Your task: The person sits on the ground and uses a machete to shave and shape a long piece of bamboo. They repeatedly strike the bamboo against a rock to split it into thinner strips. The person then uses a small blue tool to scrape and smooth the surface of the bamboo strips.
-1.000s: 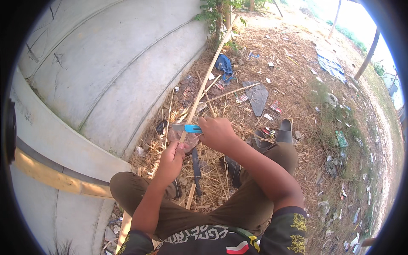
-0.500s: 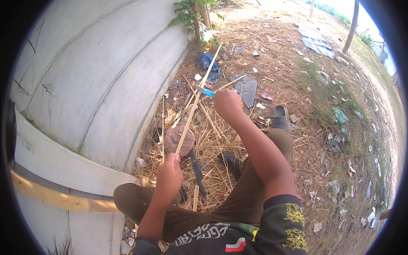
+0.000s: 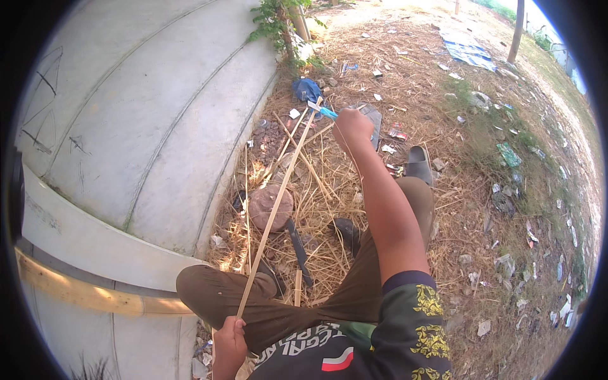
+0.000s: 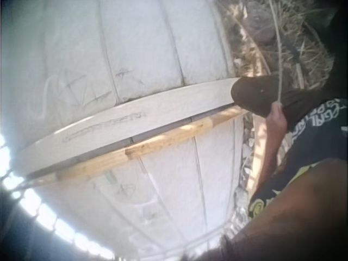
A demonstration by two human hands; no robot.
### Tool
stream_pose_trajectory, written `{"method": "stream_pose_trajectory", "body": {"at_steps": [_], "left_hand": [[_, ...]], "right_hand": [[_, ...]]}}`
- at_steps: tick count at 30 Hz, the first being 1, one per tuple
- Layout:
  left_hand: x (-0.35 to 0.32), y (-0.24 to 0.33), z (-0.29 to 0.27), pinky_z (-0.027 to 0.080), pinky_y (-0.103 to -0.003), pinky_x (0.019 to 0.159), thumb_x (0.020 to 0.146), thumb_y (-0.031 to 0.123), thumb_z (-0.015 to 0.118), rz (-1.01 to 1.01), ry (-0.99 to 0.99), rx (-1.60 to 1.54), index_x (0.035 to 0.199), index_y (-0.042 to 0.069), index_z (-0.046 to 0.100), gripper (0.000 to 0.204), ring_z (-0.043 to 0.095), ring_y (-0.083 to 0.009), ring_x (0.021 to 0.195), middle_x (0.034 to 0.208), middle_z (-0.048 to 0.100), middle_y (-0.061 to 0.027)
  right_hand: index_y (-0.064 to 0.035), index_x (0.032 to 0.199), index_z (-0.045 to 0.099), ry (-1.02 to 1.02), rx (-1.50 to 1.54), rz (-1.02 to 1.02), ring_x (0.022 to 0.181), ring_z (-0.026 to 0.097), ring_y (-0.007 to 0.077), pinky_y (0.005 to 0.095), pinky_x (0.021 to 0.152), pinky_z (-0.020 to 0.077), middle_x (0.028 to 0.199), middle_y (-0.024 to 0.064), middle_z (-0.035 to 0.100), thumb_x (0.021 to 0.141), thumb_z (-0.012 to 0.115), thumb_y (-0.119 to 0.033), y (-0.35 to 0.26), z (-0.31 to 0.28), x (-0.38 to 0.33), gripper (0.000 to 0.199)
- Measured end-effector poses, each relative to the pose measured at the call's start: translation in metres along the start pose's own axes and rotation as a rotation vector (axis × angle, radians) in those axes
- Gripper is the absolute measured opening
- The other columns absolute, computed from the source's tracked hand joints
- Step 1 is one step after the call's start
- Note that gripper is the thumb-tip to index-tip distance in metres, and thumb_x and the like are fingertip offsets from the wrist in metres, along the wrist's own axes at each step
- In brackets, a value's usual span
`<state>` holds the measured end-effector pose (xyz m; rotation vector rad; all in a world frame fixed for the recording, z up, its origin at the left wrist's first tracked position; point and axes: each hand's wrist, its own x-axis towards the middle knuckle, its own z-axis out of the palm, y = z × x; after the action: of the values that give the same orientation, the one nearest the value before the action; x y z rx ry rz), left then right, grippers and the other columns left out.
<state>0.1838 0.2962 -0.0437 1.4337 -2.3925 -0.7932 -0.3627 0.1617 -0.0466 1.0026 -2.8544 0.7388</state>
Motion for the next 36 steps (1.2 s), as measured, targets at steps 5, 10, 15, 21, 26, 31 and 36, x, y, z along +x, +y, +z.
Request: {"method": "stream_pose_trajectory", "body": {"at_steps": [5,10,15,21,26,31,36], "left_hand": [[-0.029,-0.042,0.009,0.047,-0.033,0.057,0.103,0.046,0.053,-0.023,-0.15,-0.204,0.112,0.008,0.054,0.039,0.055,-0.0158,0.063,0.073,0.056,-0.0034],[-0.041,-0.045,0.016,0.045,-0.031,0.055,0.108,0.041,0.046,-0.054,-0.195,-0.336,0.101,0.005,0.058,0.039,0.052,-0.0119,0.061,0.073,0.055,-0.0023],[-0.028,-0.033,0.036,0.039,-0.029,0.049,0.109,0.021,0.049,-0.235,-0.219,-0.932,0.1,0.001,0.053,0.022,0.046,-0.0128,0.051,0.066,0.05,-0.002],[0.049,0.024,0.07,0.04,-0.022,0.061,0.112,0.022,0.042,-0.033,0.007,-1.109,0.106,0.002,0.055,0.024,0.044,-0.0069,0.068,0.078,0.047,0.0006],[0.108,0.046,0.096,0.044,-0.023,0.069,0.111,0.024,0.045,-0.017,0.153,-1.07,0.113,0.003,0.061,0.027,0.046,-0.0061,0.074,0.088,0.051,0.0014],[0.126,0.073,0.091,0.044,-0.024,0.073,0.109,0.027,0.05,-0.078,0.082,-1.152,0.114,0.004,0.063,0.026,0.045,-0.0042,0.077,0.089,0.052,0.0034],[0.14,0.073,0.096,0.044,-0.029,0.095,0.108,0.026,0.054,0.072,0.188,-1.136,0.123,0.002,0.062,0.029,0.055,-0.0103,0.103,0.11,0.063,-0.0014]], "right_hand": [[-0.0024,0.097,0.077,0.078,0.011,-0.009,0.087,0.075,0.0367,0.0452,0.071,0.0594,0.093,0.0195,0.075,0.088,0.06,-0.016,-0.011,-0.01,-0.001,0.023],[0.0001,0.094,0.073,-0.423,0.353,0.06,0.051,0.061,0.0224,0.0378,0.048,0.0499,0.065,0.0095,0.064,0.095,0.064,-0.029,-0.011,-0.008,-0.001,0.031],[-0.0013,0.102,0.071,-1.073,1.3,0.013,0.041,0.039,0.0089,0.0275,0.04,0.0345,0.056,-0.0005,0.048,0.098,0.064,-0.046,-0.055,-0.019,-0.071,0.045],[-0.0045,0.109,0.072,-0.766,0.926,-0.437,0.061,0.057,0.0153,0.0351,0.061,0.0486,0.067,0.0041,0.057,0.101,0.061,-0.044,-0.105,-0.015,-0.146,0.041],[-0.0058,0.109,0.072,0.021,0.755,-0.937,0.064,0.062,0.0205,0.0382,0.065,0.0495,0.067,0.0094,0.063,0.1,0.064,-0.034,-0.111,0.004,-0.159,0.031],[-0.0027,0.107,0.064,-0.557,0.996,-0.499,0.055,0.054,0.0093,0.0288,0.051,0.0449,0.067,-0.0009,0.057,0.101,0.063,-0.025,-0.099,-0.014,-0.146,0.023],[-0.004,0.101,0.056,-1.047,1.677,-0.185,0.065,0.051,0.0166,0.033,0.068,0.0469,0.073,0.003,0.05,0.103,0.051,-0.029,-0.1,-0.029,-0.139,0.025]]}}
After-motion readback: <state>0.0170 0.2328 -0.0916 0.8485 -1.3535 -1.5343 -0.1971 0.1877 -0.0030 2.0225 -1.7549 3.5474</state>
